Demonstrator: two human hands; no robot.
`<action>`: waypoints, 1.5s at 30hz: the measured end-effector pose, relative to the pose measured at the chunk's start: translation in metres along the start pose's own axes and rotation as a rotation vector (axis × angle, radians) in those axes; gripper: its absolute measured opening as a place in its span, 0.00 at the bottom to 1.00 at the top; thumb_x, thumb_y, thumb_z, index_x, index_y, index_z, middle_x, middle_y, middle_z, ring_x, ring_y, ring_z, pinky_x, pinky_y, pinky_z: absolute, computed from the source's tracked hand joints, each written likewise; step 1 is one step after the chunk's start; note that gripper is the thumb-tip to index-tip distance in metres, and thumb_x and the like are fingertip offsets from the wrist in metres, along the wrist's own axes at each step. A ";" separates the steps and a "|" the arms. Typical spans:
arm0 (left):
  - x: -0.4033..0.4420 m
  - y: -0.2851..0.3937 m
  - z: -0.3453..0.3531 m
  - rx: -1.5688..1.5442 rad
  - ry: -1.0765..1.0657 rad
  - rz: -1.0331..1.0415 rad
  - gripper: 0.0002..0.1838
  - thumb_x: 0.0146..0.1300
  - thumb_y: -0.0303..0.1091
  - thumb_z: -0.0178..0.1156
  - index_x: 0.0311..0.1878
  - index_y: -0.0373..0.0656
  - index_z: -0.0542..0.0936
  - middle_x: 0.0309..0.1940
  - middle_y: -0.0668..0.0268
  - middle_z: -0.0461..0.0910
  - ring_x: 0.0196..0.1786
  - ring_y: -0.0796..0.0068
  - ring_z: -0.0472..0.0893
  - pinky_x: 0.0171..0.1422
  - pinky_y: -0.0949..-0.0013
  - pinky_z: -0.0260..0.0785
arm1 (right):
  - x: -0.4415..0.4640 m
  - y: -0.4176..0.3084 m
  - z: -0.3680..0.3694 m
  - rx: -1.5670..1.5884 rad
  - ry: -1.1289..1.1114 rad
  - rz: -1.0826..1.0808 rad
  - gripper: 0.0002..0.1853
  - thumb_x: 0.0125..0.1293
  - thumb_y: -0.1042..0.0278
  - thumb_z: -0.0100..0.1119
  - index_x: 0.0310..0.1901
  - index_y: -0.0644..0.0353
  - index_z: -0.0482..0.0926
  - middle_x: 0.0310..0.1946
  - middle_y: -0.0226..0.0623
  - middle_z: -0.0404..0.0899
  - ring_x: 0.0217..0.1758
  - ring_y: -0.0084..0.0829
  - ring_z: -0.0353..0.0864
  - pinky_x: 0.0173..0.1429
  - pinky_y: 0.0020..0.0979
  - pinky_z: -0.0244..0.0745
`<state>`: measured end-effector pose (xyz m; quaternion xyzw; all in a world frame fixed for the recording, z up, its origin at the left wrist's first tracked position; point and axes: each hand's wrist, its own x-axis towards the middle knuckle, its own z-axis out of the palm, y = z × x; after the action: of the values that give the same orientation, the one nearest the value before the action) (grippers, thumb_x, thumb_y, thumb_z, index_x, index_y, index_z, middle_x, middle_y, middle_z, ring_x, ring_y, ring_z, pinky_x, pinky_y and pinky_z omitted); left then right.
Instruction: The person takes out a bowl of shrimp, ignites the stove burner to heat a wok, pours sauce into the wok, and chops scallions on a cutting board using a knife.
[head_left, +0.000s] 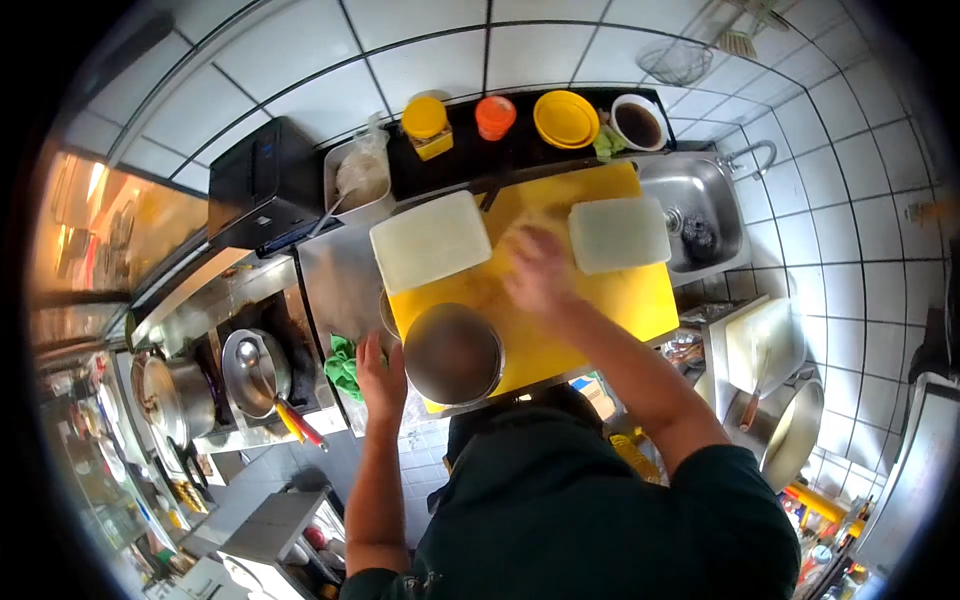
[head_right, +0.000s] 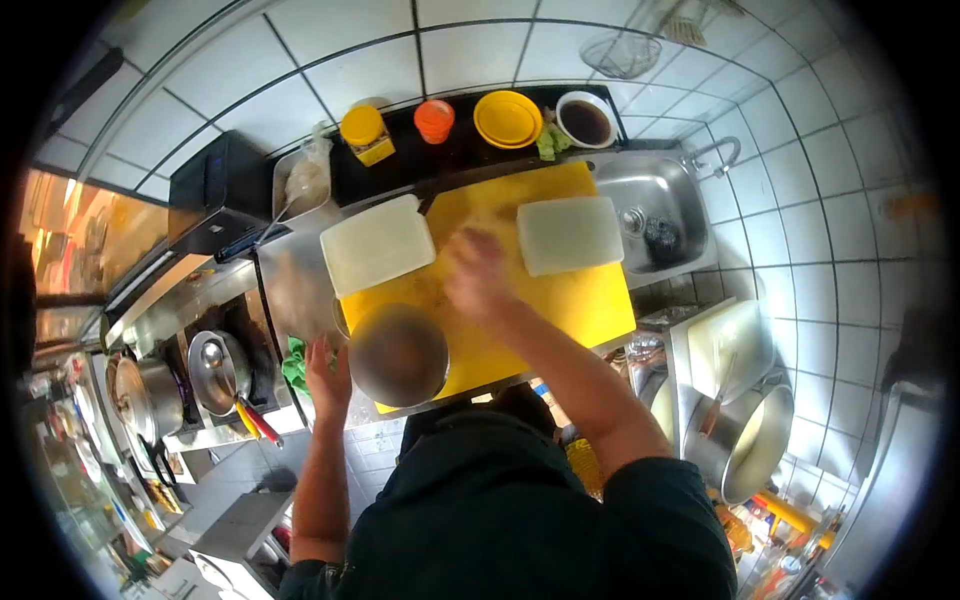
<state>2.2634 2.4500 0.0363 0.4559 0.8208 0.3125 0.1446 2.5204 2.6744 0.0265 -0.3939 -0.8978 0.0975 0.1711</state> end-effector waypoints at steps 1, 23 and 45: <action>0.018 0.011 -0.006 0.062 -0.034 0.126 0.27 0.64 0.28 0.65 0.66 0.34 0.75 0.64 0.45 0.75 0.65 0.44 0.76 0.70 0.52 0.69 | -0.014 0.020 -0.014 -0.122 -0.019 0.112 0.37 0.58 0.55 0.73 0.68 0.62 0.74 0.69 0.53 0.67 0.74 0.52 0.66 0.77 0.57 0.59; 0.141 0.019 0.020 0.742 -0.326 0.867 0.29 0.63 0.25 0.57 0.69 0.33 0.70 0.67 0.37 0.70 0.70 0.36 0.72 0.64 0.52 0.79 | -0.027 0.098 -0.081 -0.248 -0.323 -0.004 0.16 0.60 0.67 0.57 0.45 0.70 0.82 0.48 0.53 0.81 0.52 0.50 0.80 0.56 0.46 0.78; 0.004 0.197 -0.041 0.137 -0.149 0.897 0.33 0.62 0.28 0.62 0.69 0.23 0.66 0.70 0.34 0.67 0.75 0.36 0.67 0.78 0.44 0.61 | -0.029 -0.050 -0.186 0.043 -0.188 -0.617 0.19 0.65 0.62 0.59 0.55 0.62 0.80 0.52 0.43 0.79 0.57 0.46 0.78 0.63 0.44 0.75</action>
<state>2.3699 2.5145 0.1949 0.7958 0.5486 0.2553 0.0233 2.5761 2.6270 0.2074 -0.0889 -0.9845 0.0961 0.1171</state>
